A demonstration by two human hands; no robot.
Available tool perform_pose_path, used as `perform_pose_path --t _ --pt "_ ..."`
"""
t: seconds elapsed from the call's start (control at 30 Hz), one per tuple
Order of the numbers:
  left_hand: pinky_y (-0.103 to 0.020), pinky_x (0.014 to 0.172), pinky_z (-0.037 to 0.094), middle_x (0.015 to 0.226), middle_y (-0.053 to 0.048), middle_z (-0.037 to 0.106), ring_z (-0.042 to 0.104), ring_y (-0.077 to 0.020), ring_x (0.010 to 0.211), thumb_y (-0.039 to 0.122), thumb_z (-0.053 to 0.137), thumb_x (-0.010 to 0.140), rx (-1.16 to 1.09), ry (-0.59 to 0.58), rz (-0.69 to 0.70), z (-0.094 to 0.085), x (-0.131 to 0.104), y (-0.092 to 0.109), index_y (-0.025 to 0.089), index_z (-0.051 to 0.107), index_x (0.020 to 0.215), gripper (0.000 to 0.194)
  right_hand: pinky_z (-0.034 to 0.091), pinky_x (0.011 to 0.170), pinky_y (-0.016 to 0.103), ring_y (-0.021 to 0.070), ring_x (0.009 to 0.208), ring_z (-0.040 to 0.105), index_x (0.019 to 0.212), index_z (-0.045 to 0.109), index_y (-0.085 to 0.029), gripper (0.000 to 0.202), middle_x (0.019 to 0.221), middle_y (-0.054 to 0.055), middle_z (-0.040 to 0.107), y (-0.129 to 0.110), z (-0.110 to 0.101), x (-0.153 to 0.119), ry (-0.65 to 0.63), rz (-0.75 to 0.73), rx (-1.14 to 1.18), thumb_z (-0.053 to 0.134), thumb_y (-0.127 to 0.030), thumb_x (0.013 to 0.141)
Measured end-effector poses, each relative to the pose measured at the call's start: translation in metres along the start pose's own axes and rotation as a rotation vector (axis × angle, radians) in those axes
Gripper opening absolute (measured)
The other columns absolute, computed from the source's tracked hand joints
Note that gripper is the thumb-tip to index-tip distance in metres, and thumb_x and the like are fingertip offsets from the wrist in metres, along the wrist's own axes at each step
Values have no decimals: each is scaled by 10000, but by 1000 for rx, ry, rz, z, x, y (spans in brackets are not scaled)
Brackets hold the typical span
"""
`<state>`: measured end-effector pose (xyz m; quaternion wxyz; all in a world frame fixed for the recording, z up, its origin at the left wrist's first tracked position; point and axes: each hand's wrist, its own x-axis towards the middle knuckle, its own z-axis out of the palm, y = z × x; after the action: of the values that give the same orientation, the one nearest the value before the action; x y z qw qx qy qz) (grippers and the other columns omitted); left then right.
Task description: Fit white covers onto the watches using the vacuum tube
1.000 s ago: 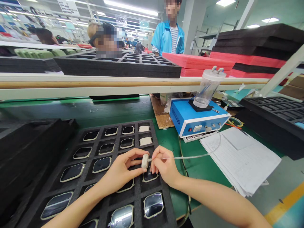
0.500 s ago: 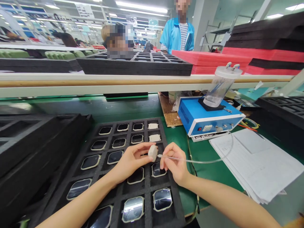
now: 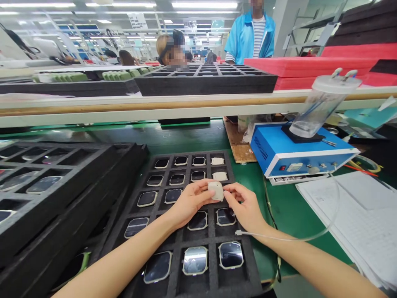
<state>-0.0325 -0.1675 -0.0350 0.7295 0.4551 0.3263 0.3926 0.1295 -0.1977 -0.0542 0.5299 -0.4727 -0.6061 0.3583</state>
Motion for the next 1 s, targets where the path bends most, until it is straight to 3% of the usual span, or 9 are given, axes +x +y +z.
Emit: perform_pose_path --t 0.37,0.8,0.9,1.0 --pt "-352 794 515 936 -51 706 631 -196 866 210 653 729 167 14 43 -3 -1 -3 166 652 1010 285 440 494 237 113 541 521 765 678 -162 125 707 28 596 1 -3 2 -32 -2 93 568 -219 782" --pt "-334 888 466 1021 -51 696 622 -222 942 207 675 706 481 141 301 13 -7 -7 186 692 938 234 500 553 253 140 563 585 714 644 -194 162 676 21 656 -7 -4 -1 129 -301 -233 515 -96 715" --pt "-344 885 469 1008 -56 700 623 -230 946 219 676 700 443 203 287 11 -6 -6 175 685 945 249 504 552 255 149 552 608 715 656 -183 151 685 32 681 -8 -11 9 186 -227 -275 515 -129 715" --pt "-347 805 506 985 -68 704 641 -230 879 258 682 694 355 236 207 7 -2 -3 154 657 999 323 475 536 251 162 528 613 677 656 -170 144 604 30 669 -7 -28 26 186 -45 -422 516 -164 709"
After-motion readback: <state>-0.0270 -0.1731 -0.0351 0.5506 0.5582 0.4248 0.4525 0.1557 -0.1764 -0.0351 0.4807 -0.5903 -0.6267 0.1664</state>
